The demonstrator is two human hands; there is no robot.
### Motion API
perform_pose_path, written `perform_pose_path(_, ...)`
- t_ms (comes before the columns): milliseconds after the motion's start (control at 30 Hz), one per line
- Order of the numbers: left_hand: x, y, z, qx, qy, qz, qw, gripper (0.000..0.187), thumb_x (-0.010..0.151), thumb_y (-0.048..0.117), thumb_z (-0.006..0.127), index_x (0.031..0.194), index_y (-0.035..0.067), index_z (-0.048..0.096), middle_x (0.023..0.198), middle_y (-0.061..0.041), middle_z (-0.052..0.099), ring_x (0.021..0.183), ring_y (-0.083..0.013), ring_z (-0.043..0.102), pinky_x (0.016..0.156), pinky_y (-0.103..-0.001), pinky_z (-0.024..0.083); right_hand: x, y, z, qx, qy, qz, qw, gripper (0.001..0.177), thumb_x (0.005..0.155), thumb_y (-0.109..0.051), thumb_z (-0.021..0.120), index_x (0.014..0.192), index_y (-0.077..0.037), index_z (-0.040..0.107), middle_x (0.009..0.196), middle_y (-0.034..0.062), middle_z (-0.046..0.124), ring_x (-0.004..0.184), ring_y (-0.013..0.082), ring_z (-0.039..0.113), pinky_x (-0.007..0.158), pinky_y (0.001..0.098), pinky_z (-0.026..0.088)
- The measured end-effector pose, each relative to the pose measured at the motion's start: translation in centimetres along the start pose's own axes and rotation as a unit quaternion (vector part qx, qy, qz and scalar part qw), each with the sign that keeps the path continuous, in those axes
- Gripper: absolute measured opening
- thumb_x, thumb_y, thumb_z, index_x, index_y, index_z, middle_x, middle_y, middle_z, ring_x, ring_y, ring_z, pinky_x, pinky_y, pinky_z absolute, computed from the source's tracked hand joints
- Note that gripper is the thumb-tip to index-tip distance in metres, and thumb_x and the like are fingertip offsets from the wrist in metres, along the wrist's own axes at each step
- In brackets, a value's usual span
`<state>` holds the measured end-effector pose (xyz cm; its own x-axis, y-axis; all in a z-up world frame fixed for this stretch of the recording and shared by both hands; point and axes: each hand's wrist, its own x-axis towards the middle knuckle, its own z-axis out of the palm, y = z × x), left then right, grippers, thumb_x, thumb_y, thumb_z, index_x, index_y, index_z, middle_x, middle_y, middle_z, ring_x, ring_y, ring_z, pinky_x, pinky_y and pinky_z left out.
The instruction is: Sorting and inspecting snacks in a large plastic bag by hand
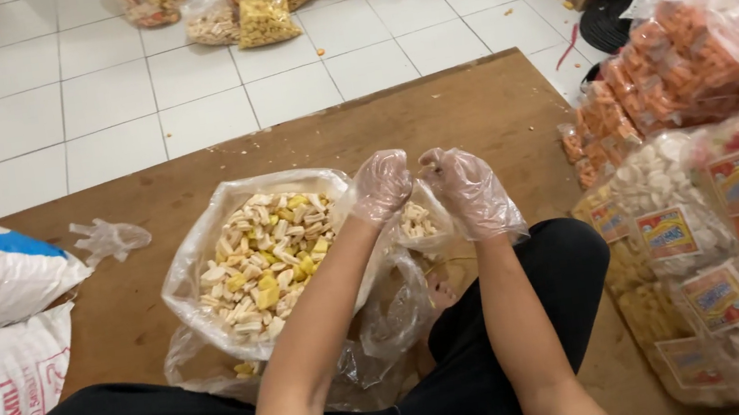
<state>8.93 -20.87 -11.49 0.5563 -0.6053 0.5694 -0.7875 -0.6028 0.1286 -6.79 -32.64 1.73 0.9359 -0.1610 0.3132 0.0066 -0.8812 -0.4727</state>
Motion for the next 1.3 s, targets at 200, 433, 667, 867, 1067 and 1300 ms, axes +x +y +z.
perform_pose_path(200,1.7,-0.7,8.8,-0.152,0.023,-0.021,0.988,0.04,0.084,0.048,0.067,0.067,0.014,0.054,0.06,-0.016,0.055,0.066,-0.0362,0.066,0.058,-0.046,0.052,0.5,2.6,1.1,0.05,-0.03,0.053,0.997,0.026,0.095,-0.034,0.064,0.119,-0.025,0.066,0.097,0.0133,0.073,0.102,0.032,0.071,0.088,0.0478,0.057)
perform_pose_path(433,1.5,-0.4,3.5,-0.143,0.003,-0.017,0.99,0.024,0.079,0.032,0.066,0.066,0.017,0.053,0.059,-0.012,0.055,0.066,-0.0312,0.066,0.061,-0.041,0.054,-0.7,1.4,-0.9,0.208,0.073,0.04,0.975,0.029,0.095,-0.017,0.063,0.122,-0.009,0.07,0.093,0.019,0.07,0.09,0.0318,0.068,0.077,0.0444,0.057)
perform_pose_path(667,0.1,-0.9,-11.3,-0.201,-0.037,-0.011,0.979,0.028,0.092,0.025,0.066,0.069,0.014,0.053,0.059,-0.007,0.054,0.065,-0.0248,0.067,0.065,-0.034,0.056,-0.8,-2.1,-1.5,0.153,0.065,-0.013,0.986,0.026,0.092,-0.013,0.068,0.118,-0.01,0.071,0.09,0.0175,0.073,0.09,0.0358,0.07,0.078,0.0492,0.056)
perform_pose_path(867,-8.9,-4.6,-12.3,0.171,0.173,0.171,0.955,0.004,0.082,0.014,0.066,0.083,0.015,0.07,0.079,-0.01,0.063,0.079,-0.0294,0.067,0.061,-0.041,0.057,-1.4,-8.6,3.4,0.143,0.039,-0.19,0.971,0.021,0.09,-0.017,0.074,0.11,-0.015,0.074,0.084,0.0139,0.075,0.08,0.0348,0.073,0.069,0.0466,0.06)
perform_pose_path(1067,-17.7,-8.7,-16.8,-0.032,-0.215,-0.085,0.972,0.031,0.083,0.033,0.072,0.095,0.006,0.065,0.087,-0.019,0.071,0.094,-0.0418,0.07,0.081,-0.056,0.057,-1.7,-8.6,13.3,0.057,0.21,-0.388,0.895,0.021,0.08,-0.018,0.081,0.1,-0.018,0.073,0.074,0.0051,0.072,0.067,0.0274,0.07,0.059,0.0394,0.058)
perform_pose_path(1300,-23.7,-12.1,-17.4,-0.048,-0.178,-0.07,0.98,0.042,0.083,0.045,0.069,0.084,0.004,0.059,0.083,-0.022,0.065,0.089,-0.0433,0.067,0.078,-0.054,0.056,-1.5,-7.2,28.7,0.089,0.279,-0.416,0.861,0.024,0.076,-0.026,0.087,0.087,-0.015,0.069,0.08,0.0038,0.071,0.082,0.0255,0.072,0.075,0.0356,0.059)
